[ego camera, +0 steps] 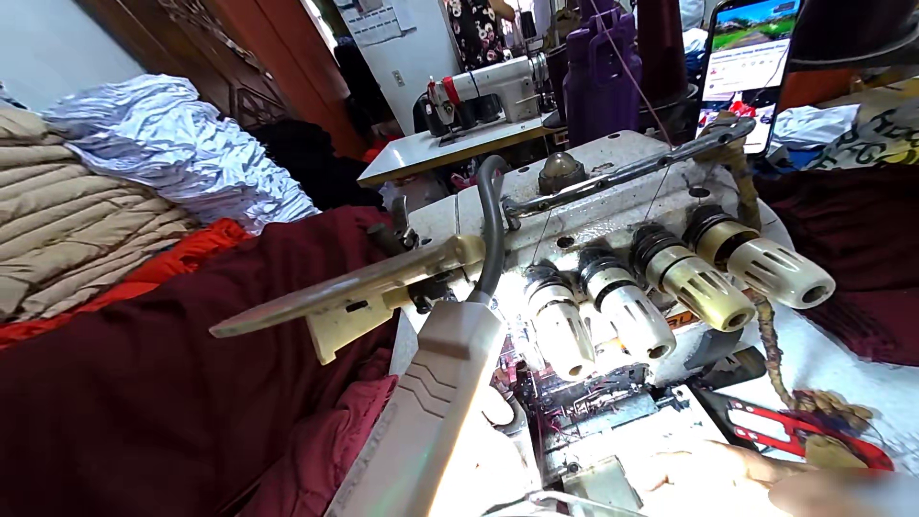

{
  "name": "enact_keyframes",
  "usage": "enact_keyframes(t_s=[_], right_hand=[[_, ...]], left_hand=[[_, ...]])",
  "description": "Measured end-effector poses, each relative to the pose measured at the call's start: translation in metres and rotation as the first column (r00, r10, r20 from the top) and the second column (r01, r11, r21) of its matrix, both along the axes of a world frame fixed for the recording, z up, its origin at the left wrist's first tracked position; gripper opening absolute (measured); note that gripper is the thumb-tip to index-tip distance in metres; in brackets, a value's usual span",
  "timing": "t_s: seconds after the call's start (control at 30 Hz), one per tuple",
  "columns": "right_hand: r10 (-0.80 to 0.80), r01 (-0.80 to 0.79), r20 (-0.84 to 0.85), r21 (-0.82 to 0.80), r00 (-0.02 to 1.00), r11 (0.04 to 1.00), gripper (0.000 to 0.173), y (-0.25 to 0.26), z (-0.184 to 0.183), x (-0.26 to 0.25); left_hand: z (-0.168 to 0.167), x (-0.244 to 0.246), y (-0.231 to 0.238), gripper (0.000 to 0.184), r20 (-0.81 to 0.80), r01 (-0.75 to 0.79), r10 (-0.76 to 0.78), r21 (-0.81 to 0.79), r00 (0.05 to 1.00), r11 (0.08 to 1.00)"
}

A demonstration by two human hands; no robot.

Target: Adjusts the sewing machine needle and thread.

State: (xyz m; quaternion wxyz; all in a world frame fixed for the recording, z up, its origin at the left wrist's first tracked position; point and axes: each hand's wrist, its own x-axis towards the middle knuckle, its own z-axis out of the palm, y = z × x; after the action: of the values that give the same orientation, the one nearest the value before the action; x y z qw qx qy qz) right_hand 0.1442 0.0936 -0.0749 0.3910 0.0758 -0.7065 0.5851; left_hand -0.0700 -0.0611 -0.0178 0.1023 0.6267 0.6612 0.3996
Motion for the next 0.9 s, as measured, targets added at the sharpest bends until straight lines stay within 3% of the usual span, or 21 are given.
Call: enact_keyframes(t_s=[0.23, 0.67, 0.9], right_hand=[[-0.154, 0.152, 0.004, 0.134, 0.988, 0.979, 0.019, -0.0026, 0.0026, 0.0099], [-0.141, 0.141, -0.016, 0.152, 0.99, 0.978, 0.011, -0.0057, 0.0003, 0.0013], [-0.119, 0.118, 0.0, 0.129, 0.993, 0.985, 0.012, -0.0053, 0.0016, 0.0003]], left_hand=[[-0.0029, 0.0047, 0.0027, 0.02, 0.023, -0.029, 0.028, 0.067, 0.999, 0.997], [-0.0035, 0.0028, -0.0005, 0.013, 0.054, -0.064, 0.061, 0.043, 0.997, 0.997], [-0.0042, -0.0009, -0.0005, 0.015, 0.072, -0.005, 0.002, 0.048, 0.997, 0.999]])
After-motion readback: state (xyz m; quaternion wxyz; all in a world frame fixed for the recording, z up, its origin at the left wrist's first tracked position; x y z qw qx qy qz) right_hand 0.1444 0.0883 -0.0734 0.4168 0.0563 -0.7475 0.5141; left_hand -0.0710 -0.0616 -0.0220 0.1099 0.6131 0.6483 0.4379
